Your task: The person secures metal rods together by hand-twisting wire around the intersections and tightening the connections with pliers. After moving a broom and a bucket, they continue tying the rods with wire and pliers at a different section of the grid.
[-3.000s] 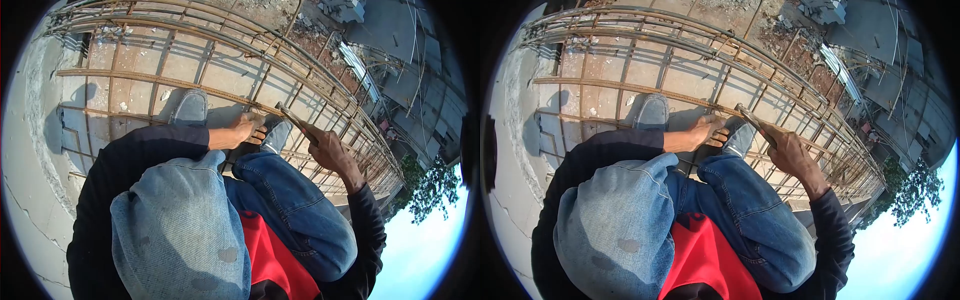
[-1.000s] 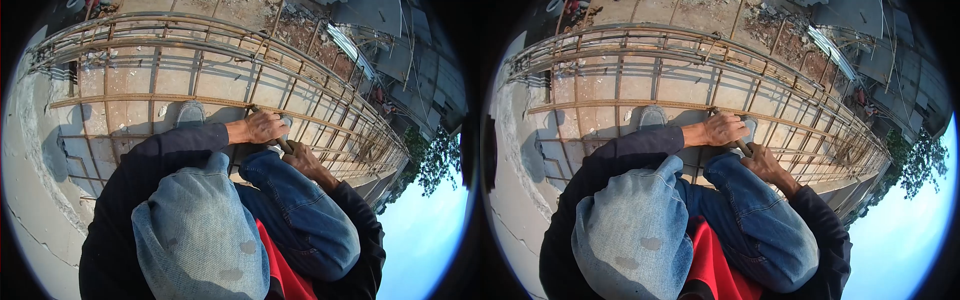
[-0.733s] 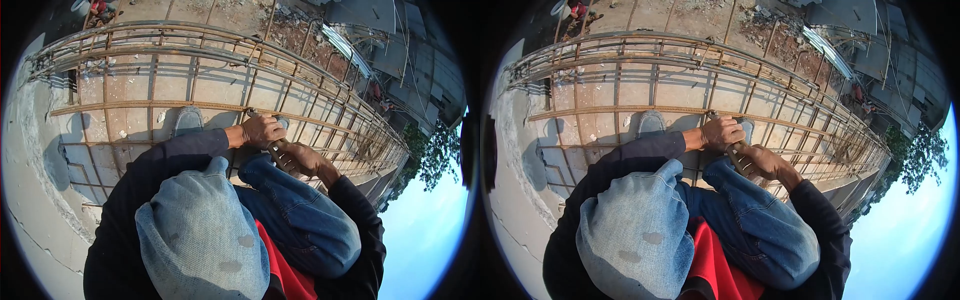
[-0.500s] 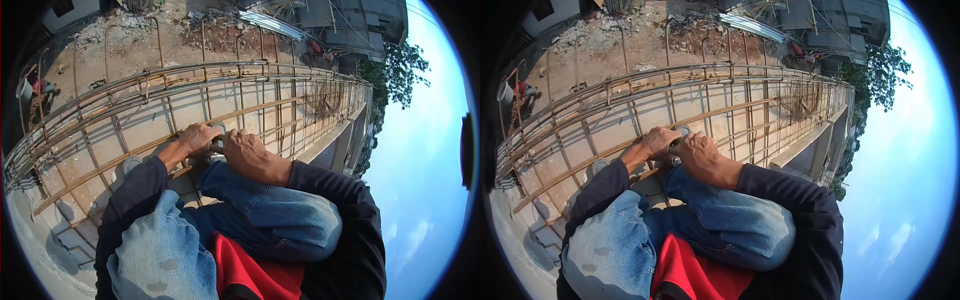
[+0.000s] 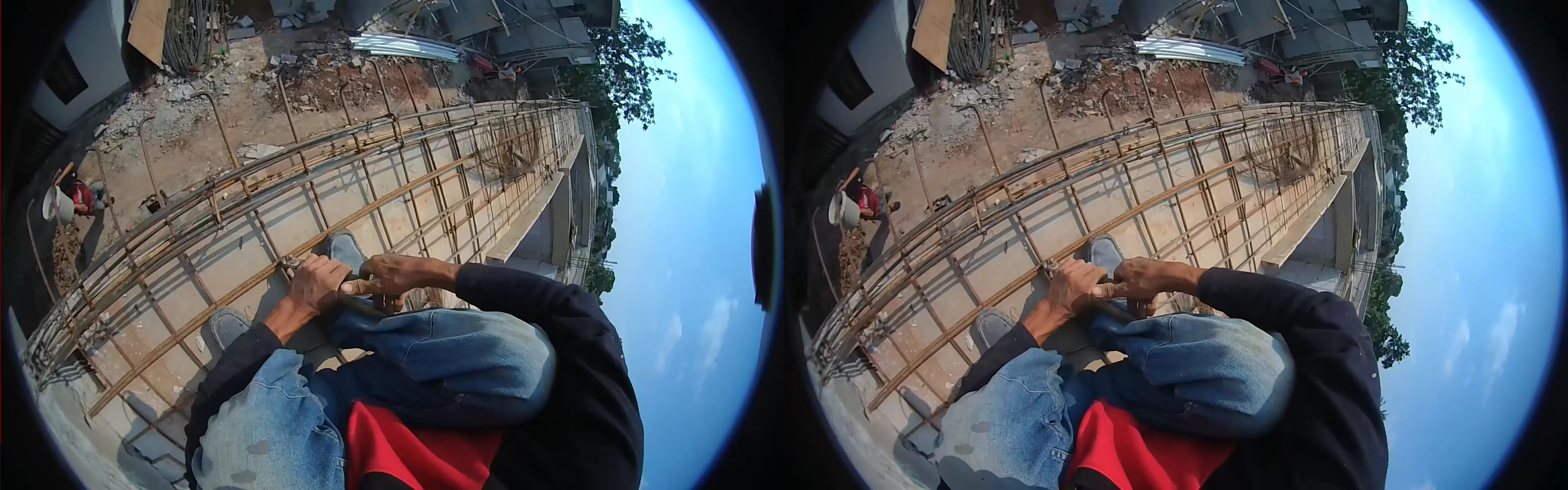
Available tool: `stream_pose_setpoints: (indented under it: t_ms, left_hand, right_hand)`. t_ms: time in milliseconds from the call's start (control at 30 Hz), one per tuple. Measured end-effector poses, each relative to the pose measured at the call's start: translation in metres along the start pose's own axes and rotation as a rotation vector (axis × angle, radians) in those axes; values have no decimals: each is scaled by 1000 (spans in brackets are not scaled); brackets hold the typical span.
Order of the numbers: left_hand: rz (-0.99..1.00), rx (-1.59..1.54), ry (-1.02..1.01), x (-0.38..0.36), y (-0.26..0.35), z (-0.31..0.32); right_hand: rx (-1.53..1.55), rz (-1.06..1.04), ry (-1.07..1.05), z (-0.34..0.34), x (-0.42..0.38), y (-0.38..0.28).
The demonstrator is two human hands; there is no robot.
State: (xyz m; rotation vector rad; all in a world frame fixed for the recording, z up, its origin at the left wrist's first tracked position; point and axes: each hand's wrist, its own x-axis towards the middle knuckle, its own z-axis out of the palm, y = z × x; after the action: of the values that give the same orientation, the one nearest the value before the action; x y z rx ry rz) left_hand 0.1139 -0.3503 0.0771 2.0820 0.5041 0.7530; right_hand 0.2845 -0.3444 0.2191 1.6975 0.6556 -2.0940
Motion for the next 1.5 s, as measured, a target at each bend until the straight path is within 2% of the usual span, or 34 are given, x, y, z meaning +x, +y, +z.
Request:
stream_pose_setpoints:
  t_ms: [33,67,100,133,167,200,233,267,300,333,400,467,500,567,600,667,733,800,833,900,933,1000,1067,1133,1167,1200,1233,1267,1333,1433,1467,1500]
  left_hand:
    - [2,-1,-3,9,0,-9]
    - [-51,-82,-320,26,-7,-19]
    - [-105,-162,-639,46,-14,-30]
    - [-166,-237,-968,56,-19,-38]
    - [-204,-322,-1100,63,-30,-35]
    - [-208,-322,-1103,58,-28,-39]
    - [-250,-437,-959,53,-26,-47]
    - [-285,-541,-804,52,-27,-55]
    - [-278,-478,-724,46,-25,-58]
    - [-288,-471,-718,38,-27,-50]
    - [-186,-500,-501,10,-32,-28]
    - [-297,-395,-557,6,-11,-48]
    - [-309,-300,-438,6,5,-67]
    - [-155,-126,113,-9,7,-62]
    - [-124,-28,311,-9,16,-78]
    - [-248,117,744,-24,22,-78]
    - [-379,-101,910,-30,25,-80]
    - [-618,-738,717,-29,34,-82]
    - [-617,-726,717,-26,34,-80]
    - [-592,-1126,651,-17,38,-74]
    - [-587,-1115,654,-13,40,-76]
    - [-671,-1544,651,-11,49,-80]
    - [-697,-1550,650,-14,47,-82]
    - [-857,-1515,494,-20,50,-92]
    - [-923,-1357,480,-20,51,-97]
    - [-926,-1353,471,-23,50,-100]
    - [-871,-1362,436,-27,49,-105]
    - [-817,-1372,398,-27,50,-107]
    - [-862,-1283,428,-18,62,-112]
    - [-857,-1147,436,-19,53,-116]
    - [-869,-1218,603,-23,50,-121]
    - [-879,-1285,775,-28,48,-126]
  right_hand:
    - [-482,-48,126,8,-5,-17]
    - [-968,-98,254,15,-13,-34]
    - [-1110,-214,228,25,-30,-49]
    - [-1100,-227,231,19,-21,-42]
    - [-847,-168,51,-5,-1,-34]
    - [-582,-103,-131,-18,17,-18]
    - [-106,-96,-235,-25,22,5]
    - [-116,-102,-231,-31,21,17]
    - [37,-87,-194,-33,20,28]
    - [37,-66,-171,-29,20,26]
    - [38,-24,-126,-19,18,22]
    - [-95,-95,-113,-9,8,4]
    - [-161,-155,-117,-9,5,-4]
    - [-233,-238,-82,-16,1,-13]
    - [-217,-268,-51,-15,-4,-24]
    - [-200,-353,44,-12,-18,-48]
    - [-311,-433,163,-9,-31,-66]
    - [-512,-494,251,-9,-36,-77]
    - [-601,-533,285,-7,-38,-83]
    - [-500,-443,234,-5,-40,-88]
    - [-470,-418,219,-6,-40,-89]
    - [-429,-460,202,-7,-40,-85]
    - [-470,-479,206,-6,-42,-84]
    - [-508,-481,216,-7,-41,-79]
    - [-563,-552,254,-10,-38,-74]
    - [-620,-621,294,-12,-38,-72]
    - [-738,-509,392,-9,-43,-76]
    - [-727,-513,397,-11,-40,-72]
    - [-1065,-822,621,-17,-27,-60]
    - [-1093,-668,599,-21,-16,-55]
    - [-1117,-575,558,-20,-16,-55]
    - [-1053,-573,504,-23,-14,-51]
